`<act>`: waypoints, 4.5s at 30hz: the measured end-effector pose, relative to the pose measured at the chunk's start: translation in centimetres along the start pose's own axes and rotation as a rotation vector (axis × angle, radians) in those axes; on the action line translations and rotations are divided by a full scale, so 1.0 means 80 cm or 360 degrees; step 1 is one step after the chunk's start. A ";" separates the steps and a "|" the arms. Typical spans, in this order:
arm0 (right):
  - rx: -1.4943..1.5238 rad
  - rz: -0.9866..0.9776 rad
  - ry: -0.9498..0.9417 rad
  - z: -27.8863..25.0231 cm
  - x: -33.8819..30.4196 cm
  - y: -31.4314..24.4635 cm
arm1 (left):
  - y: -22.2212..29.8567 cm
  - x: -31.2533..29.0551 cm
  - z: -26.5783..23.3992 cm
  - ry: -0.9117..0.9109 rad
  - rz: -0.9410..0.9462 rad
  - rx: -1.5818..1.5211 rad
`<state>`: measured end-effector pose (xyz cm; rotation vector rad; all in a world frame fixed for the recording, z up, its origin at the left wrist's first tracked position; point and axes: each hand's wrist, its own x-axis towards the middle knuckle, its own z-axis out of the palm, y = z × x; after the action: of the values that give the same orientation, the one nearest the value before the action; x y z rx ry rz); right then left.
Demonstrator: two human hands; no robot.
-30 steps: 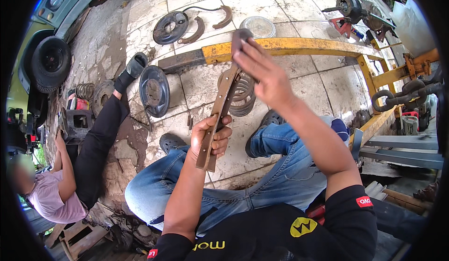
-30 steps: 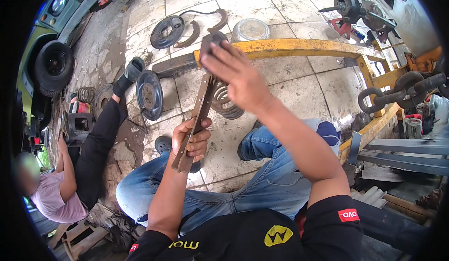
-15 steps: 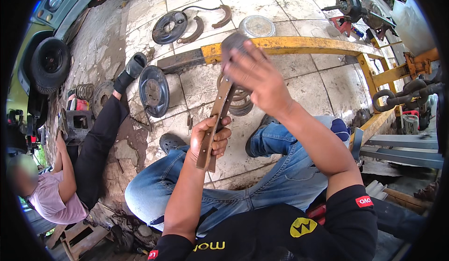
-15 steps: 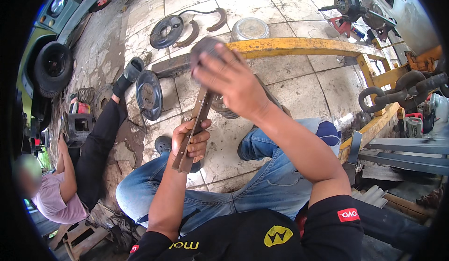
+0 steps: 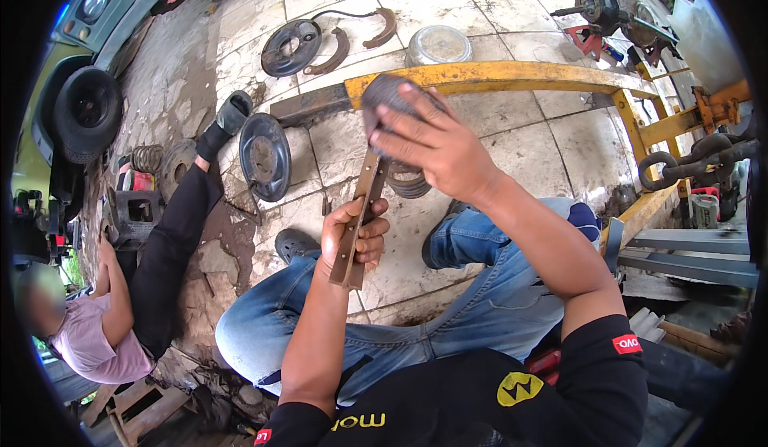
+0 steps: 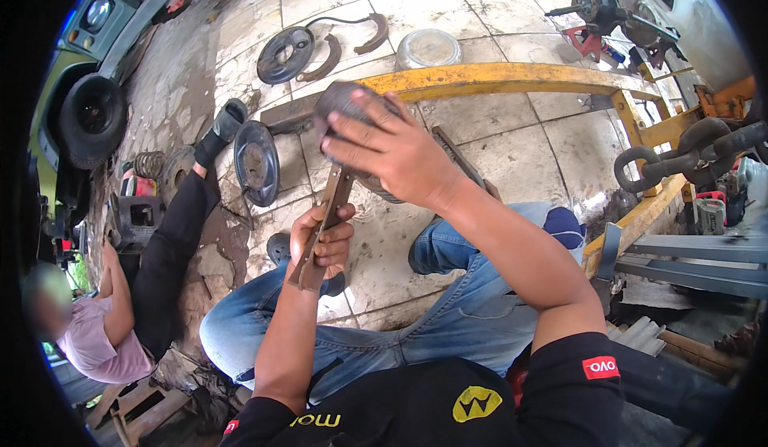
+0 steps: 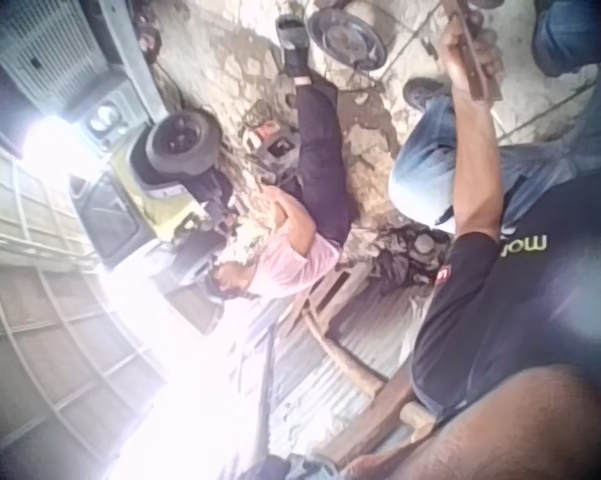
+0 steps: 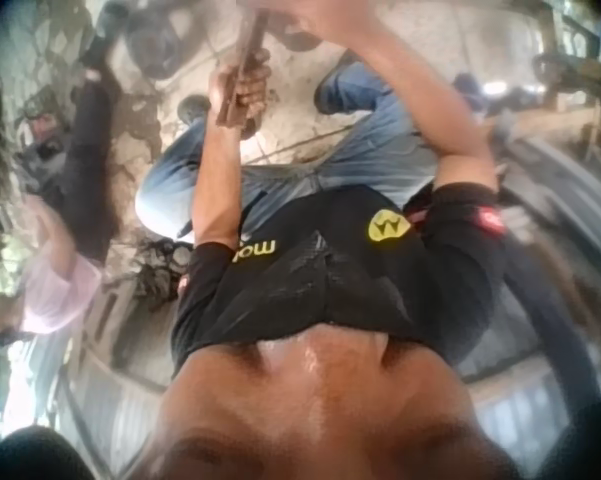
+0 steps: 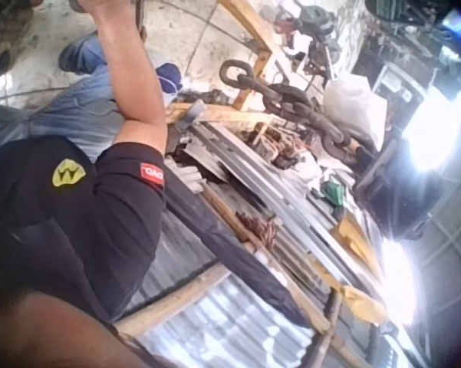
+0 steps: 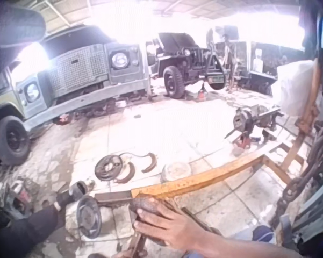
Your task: The person scrubs a curved metal brake shoe with a wire brush while sitting on the floor. They repeatedly rub the surface and edges of the part to remove rust and debris.
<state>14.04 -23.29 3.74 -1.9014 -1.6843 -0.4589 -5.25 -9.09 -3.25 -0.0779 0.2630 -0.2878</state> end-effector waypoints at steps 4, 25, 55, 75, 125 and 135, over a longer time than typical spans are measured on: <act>-0.0008 0.0037 0.0153 -0.005 0.009 0.014 | 0.005 0.000 0.004 -0.0013 0.0029 -0.0003; 0.0326 0.0321 0.0337 -0.010 0.011 0.018 | -0.001 -0.001 0.009 -0.0071 -0.0054 0.0156; 0.0263 -0.0112 -0.0308 -0.004 -0.004 -0.013 | 0.004 0.006 -0.007 0.0048 -0.0035 0.0105; 0.0234 -0.0085 -0.0269 0.024 -0.010 -0.012 | 0.007 0.007 -0.003 -0.0007 0.0010 0.0072; 0.0018 0.0940 -0.0456 0.101 -0.054 0.041 | -0.015 0.041 -0.047 0.0932 0.0836 0.1017; -0.0139 0.0427 -0.0383 0.098 -0.055 -0.005 | -0.007 0.053 -0.040 0.1384 0.1089 0.2004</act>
<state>12.16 -22.03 -4.98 -2.2829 -1.5398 -0.2066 -2.29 -11.01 -7.28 1.3888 0.8958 0.2568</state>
